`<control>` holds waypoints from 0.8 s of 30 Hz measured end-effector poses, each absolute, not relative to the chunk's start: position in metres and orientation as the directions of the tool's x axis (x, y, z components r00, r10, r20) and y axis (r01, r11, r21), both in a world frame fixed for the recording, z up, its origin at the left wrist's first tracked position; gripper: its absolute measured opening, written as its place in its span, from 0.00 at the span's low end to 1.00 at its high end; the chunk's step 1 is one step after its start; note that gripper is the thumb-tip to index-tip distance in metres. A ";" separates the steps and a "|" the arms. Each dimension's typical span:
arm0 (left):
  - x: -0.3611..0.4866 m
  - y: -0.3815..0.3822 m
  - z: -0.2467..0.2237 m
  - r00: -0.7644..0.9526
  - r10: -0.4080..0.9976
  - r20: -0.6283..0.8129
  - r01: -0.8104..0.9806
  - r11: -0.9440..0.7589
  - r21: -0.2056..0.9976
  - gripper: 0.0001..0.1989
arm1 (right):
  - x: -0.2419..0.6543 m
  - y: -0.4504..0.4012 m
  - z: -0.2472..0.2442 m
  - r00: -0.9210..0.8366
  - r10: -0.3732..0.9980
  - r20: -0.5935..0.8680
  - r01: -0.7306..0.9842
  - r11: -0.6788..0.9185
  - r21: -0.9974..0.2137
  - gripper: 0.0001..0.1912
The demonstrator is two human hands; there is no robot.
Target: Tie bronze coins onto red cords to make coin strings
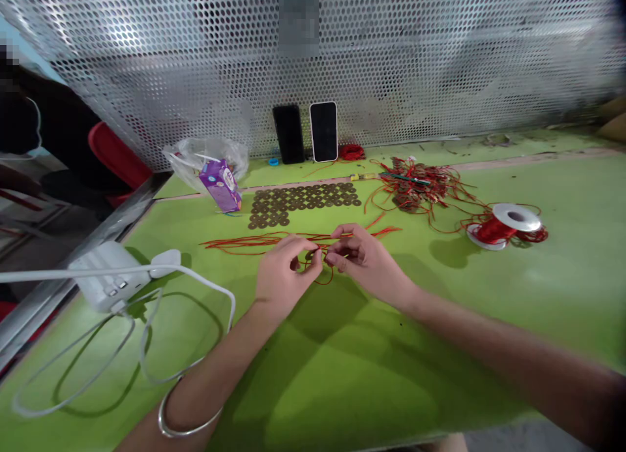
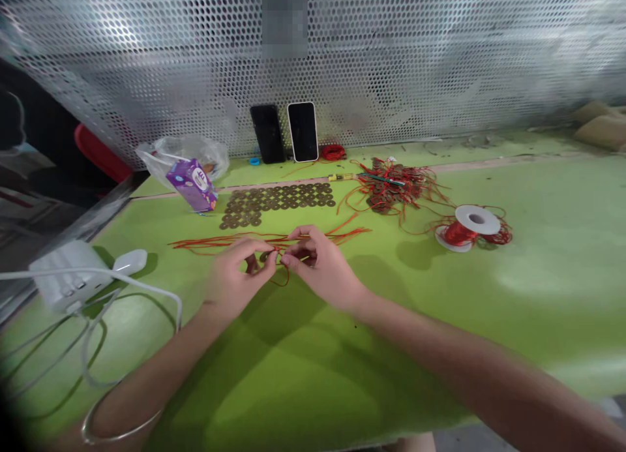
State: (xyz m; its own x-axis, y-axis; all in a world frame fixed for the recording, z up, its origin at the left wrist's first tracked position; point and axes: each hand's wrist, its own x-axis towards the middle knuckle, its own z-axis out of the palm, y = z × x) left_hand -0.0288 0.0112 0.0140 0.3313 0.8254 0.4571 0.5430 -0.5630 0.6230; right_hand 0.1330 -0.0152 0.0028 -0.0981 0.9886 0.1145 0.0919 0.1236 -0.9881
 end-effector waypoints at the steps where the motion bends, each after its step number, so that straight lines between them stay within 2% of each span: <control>1: -0.029 0.011 0.014 0.360 0.808 0.465 0.553 -0.587 0.591 0.04 | 0.134 -0.015 0.004 -0.100 0.991 0.094 0.089 0.103 -0.991 0.15; 7: -0.032 0.009 0.015 0.435 0.742 0.511 0.638 -0.654 0.407 0.06 | 0.139 -0.016 0.008 -0.146 0.987 0.065 0.098 0.079 -0.992 0.16; 11: -0.035 0.009 0.017 0.518 0.680 0.519 0.631 -0.713 0.306 0.07 | 0.138 -0.015 0.006 -0.140 0.989 0.050 0.082 0.062 -0.995 0.16; 19: -0.036 0.008 0.019 0.670 0.500 0.548 0.594 -0.804 0.008 0.09 | 0.141 -0.012 0.008 -0.185 0.983 0.017 0.148 0.045 -0.988 0.07; 24: -0.037 0.006 0.020 0.662 0.468 0.586 0.577 -0.817 0.000 0.08 | 0.143 -0.011 0.005 -0.192 0.981 0.032 0.143 0.060 -0.988 0.06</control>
